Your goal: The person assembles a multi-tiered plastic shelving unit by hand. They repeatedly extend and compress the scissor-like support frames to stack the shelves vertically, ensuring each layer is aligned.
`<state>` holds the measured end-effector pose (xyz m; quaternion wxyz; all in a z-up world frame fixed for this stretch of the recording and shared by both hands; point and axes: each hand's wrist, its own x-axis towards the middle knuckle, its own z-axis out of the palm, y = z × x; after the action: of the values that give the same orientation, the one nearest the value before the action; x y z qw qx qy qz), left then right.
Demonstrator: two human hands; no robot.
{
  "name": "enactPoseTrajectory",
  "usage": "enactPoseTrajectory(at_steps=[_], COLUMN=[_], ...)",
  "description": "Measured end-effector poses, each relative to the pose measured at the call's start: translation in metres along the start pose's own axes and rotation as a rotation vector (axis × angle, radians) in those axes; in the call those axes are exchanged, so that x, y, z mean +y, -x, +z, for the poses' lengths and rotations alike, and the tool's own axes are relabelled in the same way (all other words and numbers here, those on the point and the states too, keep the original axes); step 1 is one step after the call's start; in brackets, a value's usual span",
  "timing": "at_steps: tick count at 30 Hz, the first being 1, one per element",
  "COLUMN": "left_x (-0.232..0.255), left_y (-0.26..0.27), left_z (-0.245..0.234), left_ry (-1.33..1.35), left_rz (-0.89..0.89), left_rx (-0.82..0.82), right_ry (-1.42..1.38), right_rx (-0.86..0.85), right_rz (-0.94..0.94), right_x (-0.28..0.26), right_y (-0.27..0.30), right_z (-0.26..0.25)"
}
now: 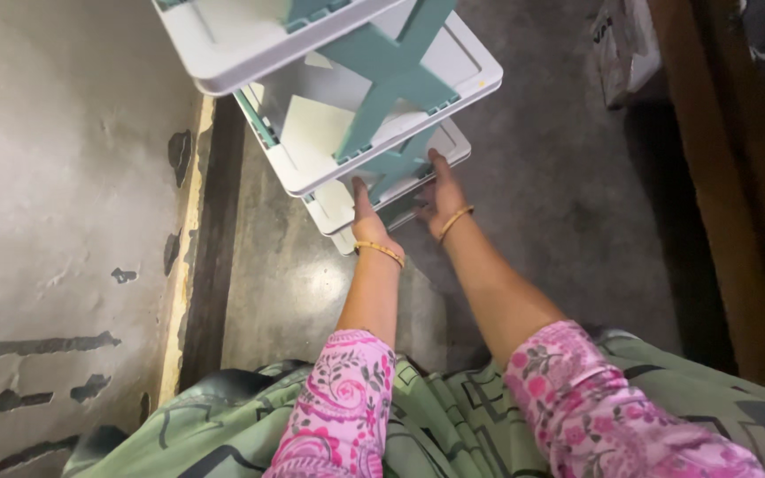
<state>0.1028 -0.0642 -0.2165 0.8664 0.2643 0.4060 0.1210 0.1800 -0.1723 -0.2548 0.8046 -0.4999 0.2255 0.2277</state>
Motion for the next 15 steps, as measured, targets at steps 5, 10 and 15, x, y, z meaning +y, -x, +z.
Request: enactPoseTrajectory(at_steps=[5,10,15], left_x=[0.011,0.024,0.046], left_y=[0.013,-0.003,-0.014], left_z=[-0.001,-0.007,-0.013], left_ry=[-0.092,0.007,0.034], left_rz=[0.017,0.106,0.138], left_rx=[0.003,-0.027,-0.020], right_ry=[-0.054,-0.071,-0.101], right_rx=[-0.064,-0.132,-0.105], right_rz=[0.043,0.040,0.103], right_x=[0.016,0.029,0.035], right_y=[0.006,0.011,0.031], right_z=[0.007,0.015,0.046])
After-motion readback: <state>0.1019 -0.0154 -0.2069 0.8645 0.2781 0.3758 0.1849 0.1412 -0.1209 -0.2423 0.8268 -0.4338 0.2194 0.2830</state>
